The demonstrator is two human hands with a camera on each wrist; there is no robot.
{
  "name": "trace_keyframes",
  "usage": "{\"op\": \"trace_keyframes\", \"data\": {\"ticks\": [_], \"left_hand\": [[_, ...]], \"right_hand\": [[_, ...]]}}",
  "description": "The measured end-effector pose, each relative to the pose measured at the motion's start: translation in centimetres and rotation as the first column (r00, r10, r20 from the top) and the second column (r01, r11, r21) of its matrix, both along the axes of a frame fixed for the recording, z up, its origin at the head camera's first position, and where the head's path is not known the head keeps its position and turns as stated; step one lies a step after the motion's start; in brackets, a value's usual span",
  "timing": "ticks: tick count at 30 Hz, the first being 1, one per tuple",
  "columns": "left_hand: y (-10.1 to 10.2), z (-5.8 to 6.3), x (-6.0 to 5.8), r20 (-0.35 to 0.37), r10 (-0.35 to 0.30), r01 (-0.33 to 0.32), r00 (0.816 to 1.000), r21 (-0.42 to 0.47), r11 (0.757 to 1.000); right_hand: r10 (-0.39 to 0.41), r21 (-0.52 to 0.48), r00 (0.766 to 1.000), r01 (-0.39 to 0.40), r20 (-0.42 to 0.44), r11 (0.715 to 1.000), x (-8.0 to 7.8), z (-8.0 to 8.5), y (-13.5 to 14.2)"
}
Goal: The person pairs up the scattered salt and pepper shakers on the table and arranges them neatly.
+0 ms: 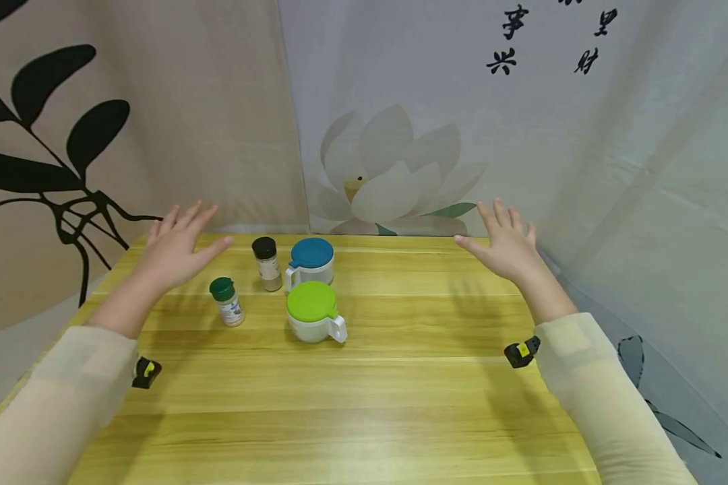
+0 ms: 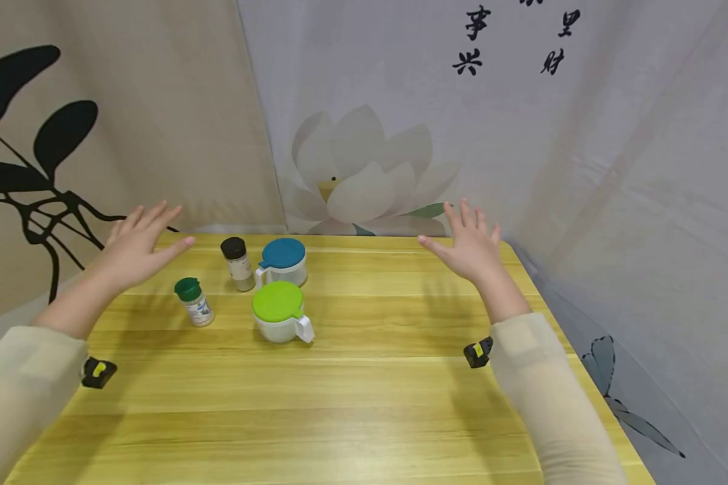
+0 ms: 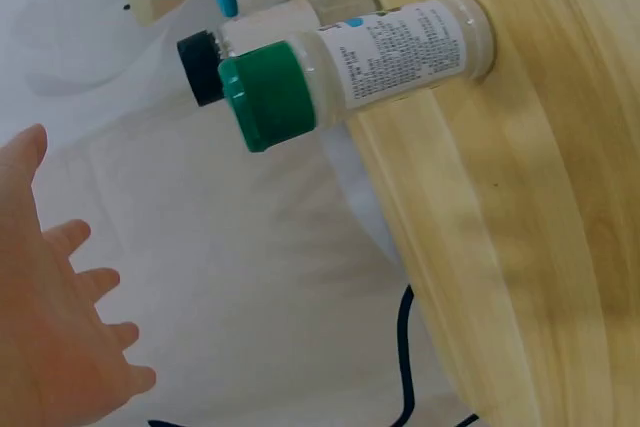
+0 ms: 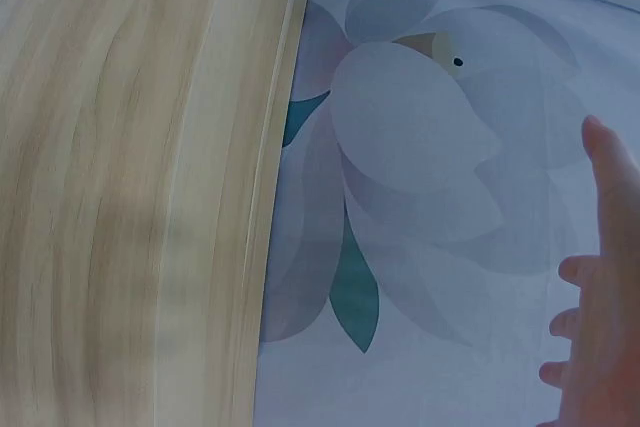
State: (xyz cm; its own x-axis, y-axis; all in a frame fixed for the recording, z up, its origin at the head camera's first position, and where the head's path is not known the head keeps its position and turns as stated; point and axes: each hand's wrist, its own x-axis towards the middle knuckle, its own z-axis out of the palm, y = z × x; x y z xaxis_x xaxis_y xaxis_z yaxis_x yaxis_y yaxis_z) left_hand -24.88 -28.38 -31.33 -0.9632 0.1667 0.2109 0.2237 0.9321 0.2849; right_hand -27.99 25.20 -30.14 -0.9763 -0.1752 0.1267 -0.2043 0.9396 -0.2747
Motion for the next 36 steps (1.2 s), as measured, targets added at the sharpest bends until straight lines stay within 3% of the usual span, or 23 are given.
{"op": "trace_keyframes", "data": {"ticks": [11,36], "left_hand": [[0.3,-0.5,0.8,-0.038,-0.007,0.007,0.999,0.006,1.000],[0.8,-1.5,1.8,-0.076,-0.009,0.020,0.997,0.138,0.990]], "right_hand": [[0.009,-0.002,0.999,-0.009,-0.033,1.000,0.7,-0.6,-0.4],[0.046,-0.118,0.994,-0.057,-0.096,0.991,1.8,-2.4,-2.2]]}}
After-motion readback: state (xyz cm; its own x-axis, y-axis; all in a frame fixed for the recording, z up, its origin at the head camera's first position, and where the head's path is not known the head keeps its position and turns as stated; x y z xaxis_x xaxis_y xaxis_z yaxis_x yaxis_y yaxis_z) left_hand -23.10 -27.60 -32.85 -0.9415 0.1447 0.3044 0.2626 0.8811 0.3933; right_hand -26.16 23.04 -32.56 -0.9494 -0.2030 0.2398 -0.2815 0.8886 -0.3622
